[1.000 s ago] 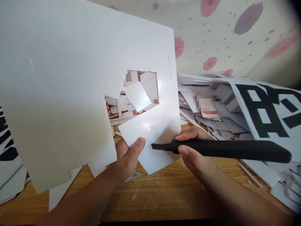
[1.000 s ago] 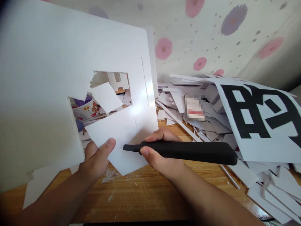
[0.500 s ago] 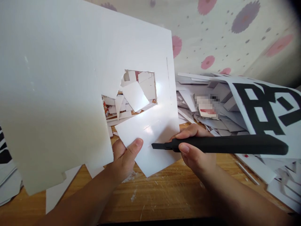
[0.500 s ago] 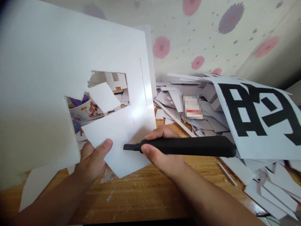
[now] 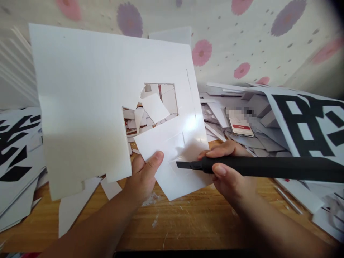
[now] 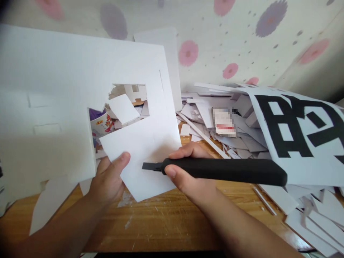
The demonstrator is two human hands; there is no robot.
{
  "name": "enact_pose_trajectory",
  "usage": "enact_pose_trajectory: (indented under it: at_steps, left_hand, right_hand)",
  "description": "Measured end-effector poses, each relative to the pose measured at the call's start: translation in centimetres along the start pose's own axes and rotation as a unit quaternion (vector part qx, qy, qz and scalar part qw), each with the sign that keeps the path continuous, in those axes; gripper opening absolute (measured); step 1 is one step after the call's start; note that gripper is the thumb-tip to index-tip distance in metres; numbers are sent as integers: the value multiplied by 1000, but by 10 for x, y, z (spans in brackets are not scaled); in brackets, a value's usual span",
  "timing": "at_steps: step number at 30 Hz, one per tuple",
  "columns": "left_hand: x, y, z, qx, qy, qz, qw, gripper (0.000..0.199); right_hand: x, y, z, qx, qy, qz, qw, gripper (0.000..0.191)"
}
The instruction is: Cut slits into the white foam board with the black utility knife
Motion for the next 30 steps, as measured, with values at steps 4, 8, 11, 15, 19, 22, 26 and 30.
enact_pose_trajectory:
  at_steps: [4,8,11,15,19,22,26,30]
  left_hand:
    - [-1,-5,-1,19,-2,2,1000,50]
    - [0,-7,-1,32,-1,5,999,51]
    - [-3,-7,-1,41,-9,6,999,49]
    - [-5,-8,-2,53,-12,-4,999,48]
    - [-1,-15,-5,91,17,-68,993,44]
    - [0,-16,-5,101,26,-85,991,40]
    - [-1,-16,-5,105,14,-68,992,40]
    - [-4,-15,-5,87,5,-43,995,39]
  right_hand:
    - [0,-4,-4,15,0,8,1000,22]
    - [2,-8,-5,25,0,34,999,19]
    - [4,-10,-6,30,5,37,999,18]
    - [4,-8,-7,20,1,-1,1000,17]
    - [6,-7,-6,20,24,-15,999,16]
    - [4,-6,-5,18,24,-3,1000,14]
    - [1,-9,-6,32,13,6,999,13]
    - [-6,-5,-5,17,-5,16,1000,13]
Point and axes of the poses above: each hand's wrist, its own z-axis towards the middle knuckle, its own y-axis out of the back of the hand, x = y × z, the point moved 9 cm from there along z, towards the middle knuckle, and after that the axes turned 5 degrees about -x, right-handed, at the moved point
